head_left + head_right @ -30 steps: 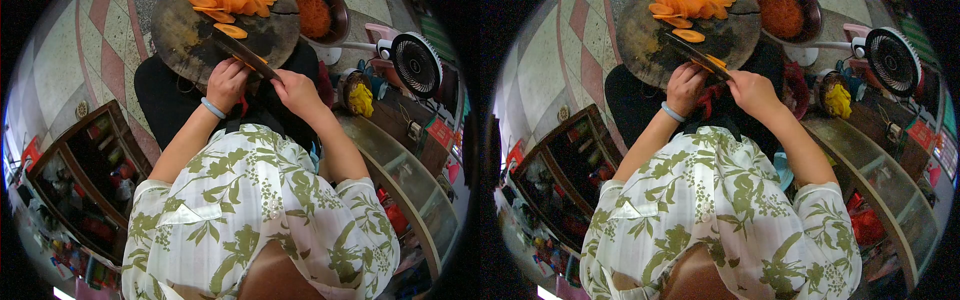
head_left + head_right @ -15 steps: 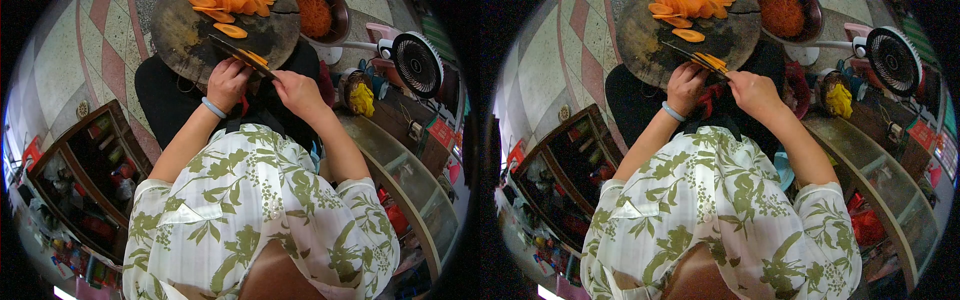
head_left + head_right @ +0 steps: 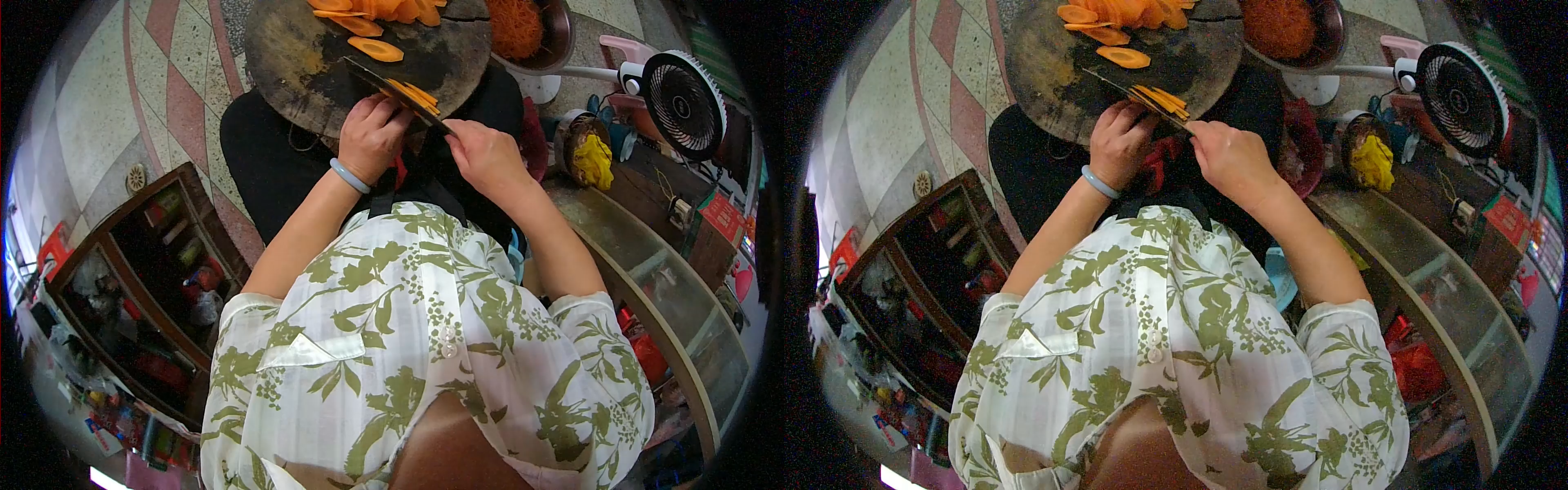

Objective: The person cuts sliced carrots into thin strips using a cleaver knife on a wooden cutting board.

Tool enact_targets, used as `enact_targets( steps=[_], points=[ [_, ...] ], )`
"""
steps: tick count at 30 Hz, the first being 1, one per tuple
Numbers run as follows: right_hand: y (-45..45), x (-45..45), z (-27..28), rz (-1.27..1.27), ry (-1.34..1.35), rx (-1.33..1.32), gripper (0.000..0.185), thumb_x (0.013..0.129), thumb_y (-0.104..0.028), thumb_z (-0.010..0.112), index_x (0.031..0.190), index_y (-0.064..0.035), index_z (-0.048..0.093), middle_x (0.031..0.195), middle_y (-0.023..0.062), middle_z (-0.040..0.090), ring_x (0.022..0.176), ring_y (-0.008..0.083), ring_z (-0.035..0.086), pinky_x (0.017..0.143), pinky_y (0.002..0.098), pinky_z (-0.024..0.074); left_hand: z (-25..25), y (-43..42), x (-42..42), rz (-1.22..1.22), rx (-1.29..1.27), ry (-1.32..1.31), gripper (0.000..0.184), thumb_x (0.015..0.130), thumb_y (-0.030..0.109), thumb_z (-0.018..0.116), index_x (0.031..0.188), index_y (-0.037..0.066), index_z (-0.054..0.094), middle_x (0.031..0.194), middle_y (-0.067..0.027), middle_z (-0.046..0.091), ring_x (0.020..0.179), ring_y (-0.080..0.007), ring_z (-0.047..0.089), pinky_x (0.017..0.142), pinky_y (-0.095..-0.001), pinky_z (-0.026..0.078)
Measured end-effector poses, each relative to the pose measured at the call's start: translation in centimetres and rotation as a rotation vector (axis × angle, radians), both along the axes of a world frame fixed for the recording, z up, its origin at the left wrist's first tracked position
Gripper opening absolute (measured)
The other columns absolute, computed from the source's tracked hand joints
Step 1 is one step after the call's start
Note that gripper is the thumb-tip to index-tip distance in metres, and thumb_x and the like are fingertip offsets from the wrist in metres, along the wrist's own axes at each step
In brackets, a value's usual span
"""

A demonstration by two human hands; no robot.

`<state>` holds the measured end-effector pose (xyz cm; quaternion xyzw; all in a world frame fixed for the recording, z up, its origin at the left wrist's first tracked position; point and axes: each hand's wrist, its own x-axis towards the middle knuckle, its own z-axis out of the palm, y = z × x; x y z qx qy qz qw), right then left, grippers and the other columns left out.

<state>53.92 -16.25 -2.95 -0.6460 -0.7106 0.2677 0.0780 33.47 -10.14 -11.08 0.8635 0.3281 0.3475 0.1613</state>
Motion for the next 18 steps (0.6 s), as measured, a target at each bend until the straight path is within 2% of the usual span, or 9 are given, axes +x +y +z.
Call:
enact_targets(
  steps=[4, 13, 16, 18],
  points=[
    [-0.1, -0.6, -1.6, -0.011, 0.028, 0.132, 0.022, 0.091, -0.016, 0.062, 0.110, -0.0075, 0.066, 0.089, 0.0147, 0.070, 0.078, 0.0349, 0.069, 0.066, 0.0463, 0.0565, 0.1, 0.0, 0.2, 0.011, 0.008, -0.005, 0.033, 0.073, 0.010, 0.067, 0.106, 0.010, 0.070, 0.107, -0.0096, 0.066, 0.101, -0.0308, 0.064, 0.090, -0.0405, 0.052],
    [0.9, -0.5, -0.6, 0.002, 0.085, 0.201, 0.020, 0.090, -0.016, 0.064, 0.108, -0.0077, 0.067, 0.089, 0.0155, 0.070, 0.077, 0.0359, 0.069, 0.066, 0.0463, 0.0563, -0.2, -0.2, -0.3, 0.000, -0.007, 0.000, 0.032, 0.070, 0.007, 0.069, 0.103, 0.006, 0.070, 0.104, -0.0095, 0.067, 0.101, -0.0307, 0.065, 0.091, -0.0406, 0.053],
    [0.1, -0.7, -0.6, 0.013, 0.035, 0.139, 0.021, 0.089, -0.016, 0.064, 0.109, -0.0083, 0.067, 0.087, 0.0143, 0.069, 0.075, 0.0354, 0.069, 0.064, 0.0459, 0.0564, 0.1, -0.1, -0.1, 0.003, -0.016, -0.013, 0.033, 0.070, 0.006, 0.069, 0.103, 0.006, 0.070, 0.105, -0.0094, 0.067, 0.101, -0.0306, 0.065, 0.091, -0.0405, 0.054],
    [0.2, -0.7, -0.3, 0.006, 0.014, 0.084, 0.024, 0.090, -0.014, 0.064, 0.112, -0.0074, 0.066, 0.092, 0.0148, 0.070, 0.080, 0.0351, 0.069, 0.067, 0.0448, 0.0560, -0.1, -0.1, -0.2, -0.004, -0.012, -0.041, 0.033, 0.070, 0.007, 0.069, 0.103, 0.006, 0.070, 0.106, -0.0094, 0.067, 0.101, -0.0305, 0.065, 0.091, -0.0406, 0.054]
  ],
)
